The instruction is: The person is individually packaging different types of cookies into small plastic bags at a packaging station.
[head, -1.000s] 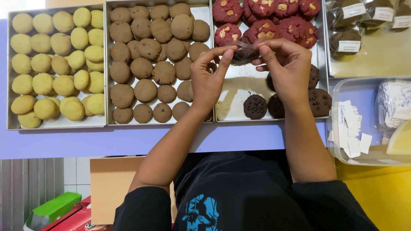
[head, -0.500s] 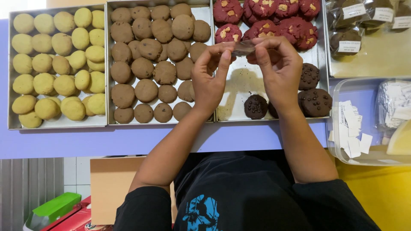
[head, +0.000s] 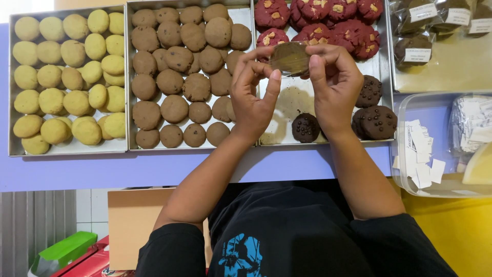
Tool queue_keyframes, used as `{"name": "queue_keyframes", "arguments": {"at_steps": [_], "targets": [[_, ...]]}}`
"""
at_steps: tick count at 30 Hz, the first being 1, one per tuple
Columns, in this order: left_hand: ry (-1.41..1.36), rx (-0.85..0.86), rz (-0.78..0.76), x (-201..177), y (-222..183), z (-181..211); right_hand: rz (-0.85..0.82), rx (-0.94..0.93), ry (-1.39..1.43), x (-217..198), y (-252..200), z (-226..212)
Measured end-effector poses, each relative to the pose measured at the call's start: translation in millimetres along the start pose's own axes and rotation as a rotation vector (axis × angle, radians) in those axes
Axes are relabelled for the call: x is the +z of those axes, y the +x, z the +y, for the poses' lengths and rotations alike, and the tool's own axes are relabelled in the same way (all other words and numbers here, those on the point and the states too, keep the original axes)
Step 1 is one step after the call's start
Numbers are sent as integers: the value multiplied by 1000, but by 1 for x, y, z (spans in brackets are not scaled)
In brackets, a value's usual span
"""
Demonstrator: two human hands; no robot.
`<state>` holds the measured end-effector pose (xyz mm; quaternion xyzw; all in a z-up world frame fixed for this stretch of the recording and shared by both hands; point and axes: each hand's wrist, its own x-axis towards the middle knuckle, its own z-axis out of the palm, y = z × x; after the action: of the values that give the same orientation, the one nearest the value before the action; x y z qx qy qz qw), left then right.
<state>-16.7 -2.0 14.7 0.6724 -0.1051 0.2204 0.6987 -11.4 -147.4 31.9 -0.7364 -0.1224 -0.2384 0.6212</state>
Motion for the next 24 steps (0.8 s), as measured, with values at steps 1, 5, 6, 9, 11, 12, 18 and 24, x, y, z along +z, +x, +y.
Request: {"name": "queue_keyframes", "arguments": {"at_steps": [1, 5, 6, 9, 11, 12, 18, 24], "targets": [[-1, 0, -1, 0, 0, -1, 1, 0, -1, 0, 0, -2], [-166, -99, -1, 0, -1, -10, -9, -86, -84, 1, 0, -3], [-280, -160, -20, 0, -2, -14, -14, -100, -93, 0, -1, -2], [-360, -122, -65, -1, 2, -18, -16, -140, -119, 0, -1, -3], [-399, -164, -89, -2, 2, -21, -12, -169, -146, -1, -1, -2], [-438, -207, -114, -3, 2, -22, -8, -199, -174, -2, -1, -2], [-413, -218, -143, -2, 5, -11, -15, -267, -202, -5, 1, 1], [-516, -286, -143, 0, 4, -6, -24, -245, -221, -8, -1, 2]]}}
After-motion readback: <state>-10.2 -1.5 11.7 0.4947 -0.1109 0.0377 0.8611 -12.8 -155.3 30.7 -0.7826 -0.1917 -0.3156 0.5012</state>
